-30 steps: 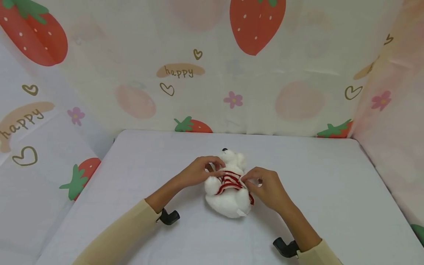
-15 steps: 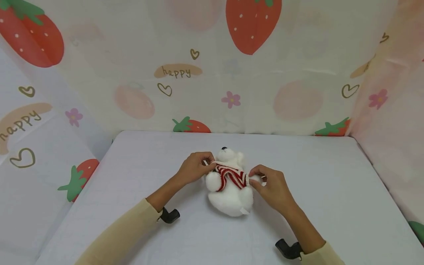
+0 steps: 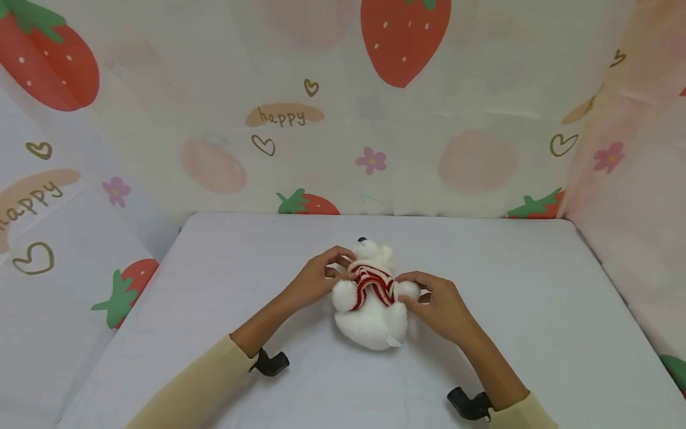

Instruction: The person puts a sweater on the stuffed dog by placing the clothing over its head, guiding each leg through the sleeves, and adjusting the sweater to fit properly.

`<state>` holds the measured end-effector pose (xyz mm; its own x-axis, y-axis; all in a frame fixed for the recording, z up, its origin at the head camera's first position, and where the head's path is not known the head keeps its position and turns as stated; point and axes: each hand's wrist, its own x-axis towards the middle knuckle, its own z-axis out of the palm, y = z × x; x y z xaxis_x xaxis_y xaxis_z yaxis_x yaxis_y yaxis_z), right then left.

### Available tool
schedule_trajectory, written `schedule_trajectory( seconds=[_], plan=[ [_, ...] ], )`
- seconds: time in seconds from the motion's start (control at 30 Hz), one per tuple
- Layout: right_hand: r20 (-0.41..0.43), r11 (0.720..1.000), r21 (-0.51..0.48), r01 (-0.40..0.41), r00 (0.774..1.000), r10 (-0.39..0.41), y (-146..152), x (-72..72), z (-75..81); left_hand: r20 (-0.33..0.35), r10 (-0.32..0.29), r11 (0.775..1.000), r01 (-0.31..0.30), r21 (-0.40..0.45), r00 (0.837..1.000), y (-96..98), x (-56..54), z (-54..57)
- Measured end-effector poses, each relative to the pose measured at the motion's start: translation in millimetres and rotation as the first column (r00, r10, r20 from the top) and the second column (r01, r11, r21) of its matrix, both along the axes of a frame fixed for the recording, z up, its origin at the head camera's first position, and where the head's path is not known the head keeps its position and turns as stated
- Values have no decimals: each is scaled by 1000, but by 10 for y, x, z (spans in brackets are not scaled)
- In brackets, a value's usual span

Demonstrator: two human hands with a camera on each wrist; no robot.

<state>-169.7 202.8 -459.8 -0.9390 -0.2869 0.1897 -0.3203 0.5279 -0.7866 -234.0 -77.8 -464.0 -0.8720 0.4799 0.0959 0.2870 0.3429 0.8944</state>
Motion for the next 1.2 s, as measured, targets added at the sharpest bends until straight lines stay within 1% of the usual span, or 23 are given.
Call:
schedule_trajectory(
  seconds=[0.17, 0.3, 0.37, 0.43, 0.53, 0.57, 0.63, 0.7, 0.8, 0.87, 0.97, 1.07, 1.2],
  plan=[
    [28, 1000, 16, 2, 1000, -2, -6, -6, -1, 52, -54, 999, 54, -2, 997, -36, -43, -75],
    [101, 1000, 4, -1, 995, 1, -9, -21, -32, 50, -54, 998, 55, -22, 997, -26, -61, -131],
    [154, 1000, -15, -26, 988, 28, 33, -37, -40, 42, -48, 998, 49, -28, 998, -21, -63, -155],
    [196, 997, -53, -61, 978, 70, 108, -66, -40, 37, -49, 998, 50, -30, 998, -17, -54, -156],
    [212, 989, -119, -87, 971, 111, 212, -133, -58, 18, -53, 997, 54, -52, 998, -13, -52, -151],
    [210, 987, -138, -87, 971, 115, 226, -158, -74, 11, -57, 996, 58, -62, 998, -11, -52, -147],
    [178, 988, -132, -83, 978, 106, 214, -221, -121, -13, -64, 995, 63, -83, 998, -2, -57, -133],
    [133, 992, -86, -91, 986, 102, 164, -289, -166, -44, -74, 991, 69, -111, 996, 9, -70, -127],
    [85, 994, -15, -108, 990, 109, 99, -365, -224, -84, -99, 984, 85, -156, 992, 43, -73, -120],
    [65, 994, 10, -111, 992, 110, 63, -400, -234, -101, -109, 979, 89, -183, 989, 55, -78, -117],
    [34, 995, 34, -90, 995, 89, 34, -422, -236, -138, -116, 970, 82, -227, 984, 60, -66, -110],
    [-4, 997, 55, -53, 999, 53, 2, -431, -243, -202, -95, 958, 35, -284, 975, 58, -53, -122],
    [-60, 995, 97, 34, 998, -28, -51, -425, -289, -301, -51, 925, -69, -374, 952, 49, -20, -159]
  ],
)
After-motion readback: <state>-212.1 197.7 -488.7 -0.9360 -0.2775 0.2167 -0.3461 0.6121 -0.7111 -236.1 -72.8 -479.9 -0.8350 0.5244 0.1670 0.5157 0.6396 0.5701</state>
